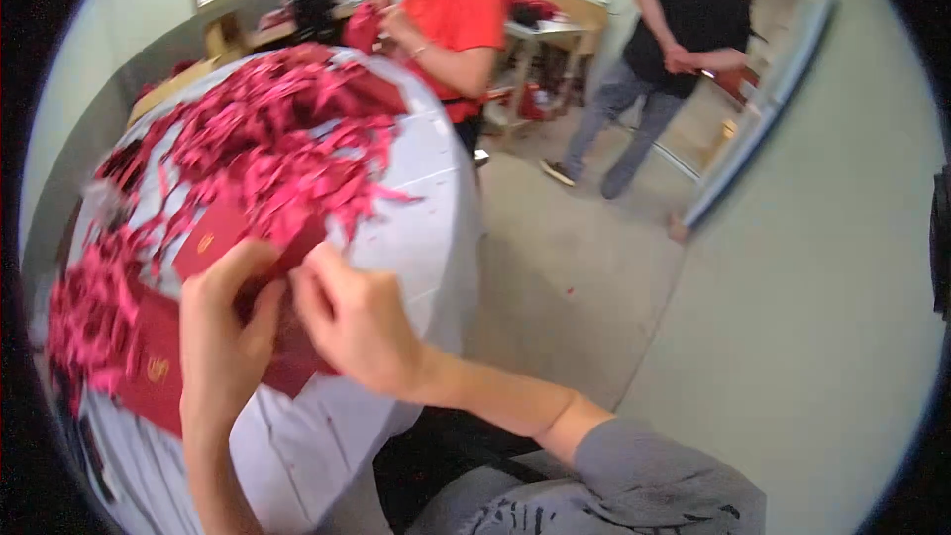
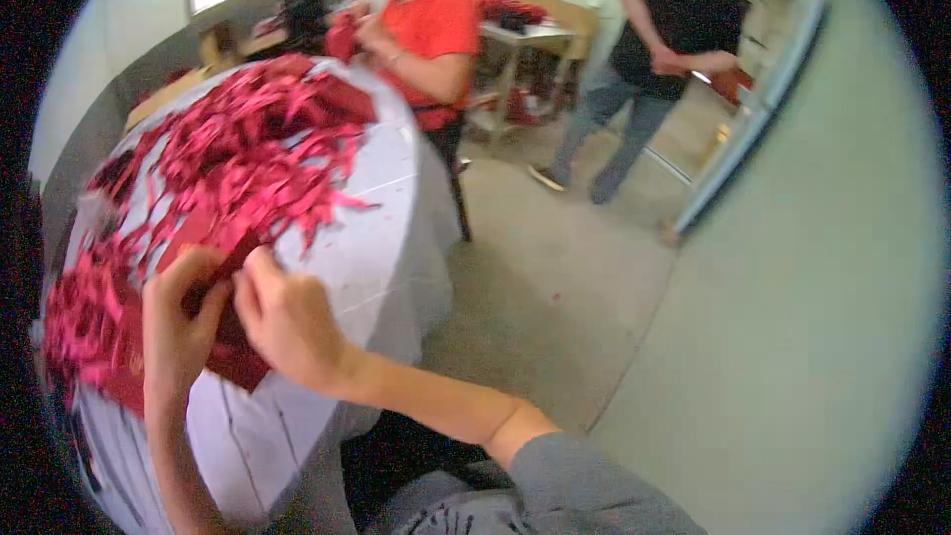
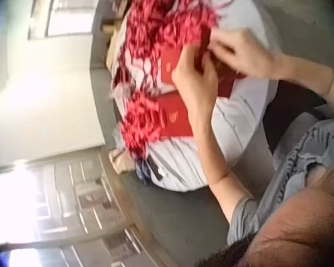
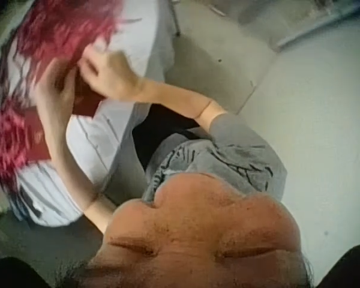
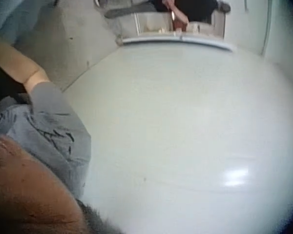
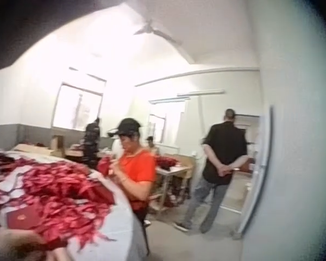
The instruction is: The person assembles paper gift bags by threading ribbon handles through the slits and folding the bags by hand.
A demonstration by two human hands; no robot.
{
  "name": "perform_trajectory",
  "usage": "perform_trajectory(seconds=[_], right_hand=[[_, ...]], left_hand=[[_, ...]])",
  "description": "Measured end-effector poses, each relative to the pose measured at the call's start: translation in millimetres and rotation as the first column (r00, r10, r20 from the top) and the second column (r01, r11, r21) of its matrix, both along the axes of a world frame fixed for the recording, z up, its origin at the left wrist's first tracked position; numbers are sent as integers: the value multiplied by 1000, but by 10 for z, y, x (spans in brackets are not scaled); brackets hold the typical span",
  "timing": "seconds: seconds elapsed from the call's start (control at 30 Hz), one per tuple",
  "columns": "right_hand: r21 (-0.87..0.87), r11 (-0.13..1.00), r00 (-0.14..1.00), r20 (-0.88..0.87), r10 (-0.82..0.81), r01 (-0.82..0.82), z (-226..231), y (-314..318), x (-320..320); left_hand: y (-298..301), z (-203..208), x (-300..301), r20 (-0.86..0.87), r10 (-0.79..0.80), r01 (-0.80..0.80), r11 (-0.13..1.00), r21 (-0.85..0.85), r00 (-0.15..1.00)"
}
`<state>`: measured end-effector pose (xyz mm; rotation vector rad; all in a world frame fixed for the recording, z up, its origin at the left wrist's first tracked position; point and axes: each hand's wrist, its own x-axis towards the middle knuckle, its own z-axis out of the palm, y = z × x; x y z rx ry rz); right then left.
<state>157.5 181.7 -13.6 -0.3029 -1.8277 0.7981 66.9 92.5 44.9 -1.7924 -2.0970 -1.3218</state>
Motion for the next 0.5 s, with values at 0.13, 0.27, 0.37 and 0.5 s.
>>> perform_trajectory(seconds=[0.13,0.27,0.37,0.5], right_hand=[[-84,992,994,-49,95,-99,-88,42,11],[37,999,999,13,39,-40,-65,53,62],[-41,986,987,-43,158,-160,-100,158,18],[51,996,998,17,68,-68,-63,44,64]], left_hand=[[23,-90,26,-36,30,-30,1000,-4,999],[26,-89,93,-113,61,-63,998,-15,992],[31,-102,78,-123,54,-55,999,2,991],[15,-137,82,-168,66,-68,998,-4,984]])
